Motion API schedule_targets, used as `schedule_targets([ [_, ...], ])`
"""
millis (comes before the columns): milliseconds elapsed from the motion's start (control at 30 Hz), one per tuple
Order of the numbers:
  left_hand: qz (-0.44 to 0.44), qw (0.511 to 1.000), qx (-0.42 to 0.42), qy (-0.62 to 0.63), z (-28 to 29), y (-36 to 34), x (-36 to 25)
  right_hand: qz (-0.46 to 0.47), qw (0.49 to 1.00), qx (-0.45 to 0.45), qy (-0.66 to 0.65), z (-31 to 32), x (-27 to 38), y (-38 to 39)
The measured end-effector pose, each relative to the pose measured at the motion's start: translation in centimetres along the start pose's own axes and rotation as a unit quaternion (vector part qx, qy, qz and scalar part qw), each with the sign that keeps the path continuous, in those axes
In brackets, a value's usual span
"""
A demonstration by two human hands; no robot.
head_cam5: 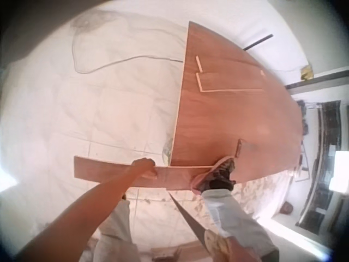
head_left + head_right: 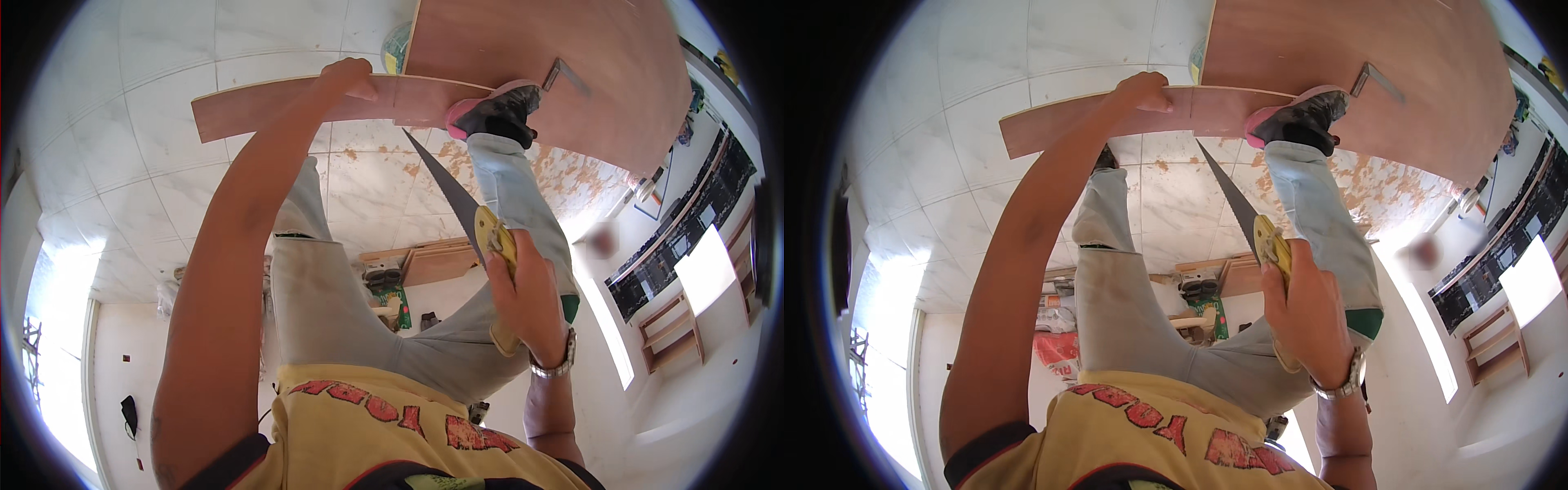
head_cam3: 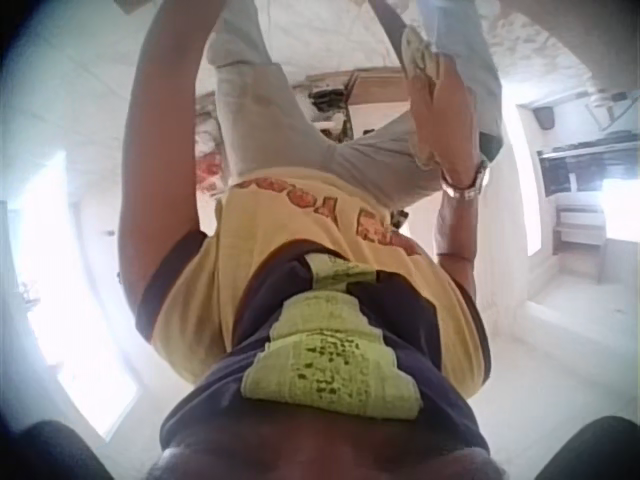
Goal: Measure, mark, and saw a piece of plywood for a cabinet installation.
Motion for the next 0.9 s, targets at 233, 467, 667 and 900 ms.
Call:
schedule_targets([
  [233,-0.033,0.992,0.029,0.115,0.7,-4.7,4.2,0.079,0.962,-0.208,-0.156,-8.1,-1.7,-8.7],
  [467,0.012,0.993,0.073,0.095,0.0,-4.7,1.2,0.037,0.943,-0.187,-0.273,-11.2,-2.0,-11.2],
  [667,0.032,0.994,0.058,0.092,0.2,-4.3,0.7,0.055,0.943,-0.133,-0.3,-11.0,-1.6,-11.2],
  [900,0.003,0.995,0.046,0.083,0.7,-4.3,0.9,0.081,0.923,-0.084,-0.367,-11.4,-1.9,-10.8],
])
Point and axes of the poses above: each hand's wrist, its own y-axis away from the middle knuckle, its own z-axis out of the back of the hand, x = y × z, the point moved 2 cm from there along -y, towards the middle knuckle, and after that the axes turned 10 degrees about x, right-handed, at the moved point
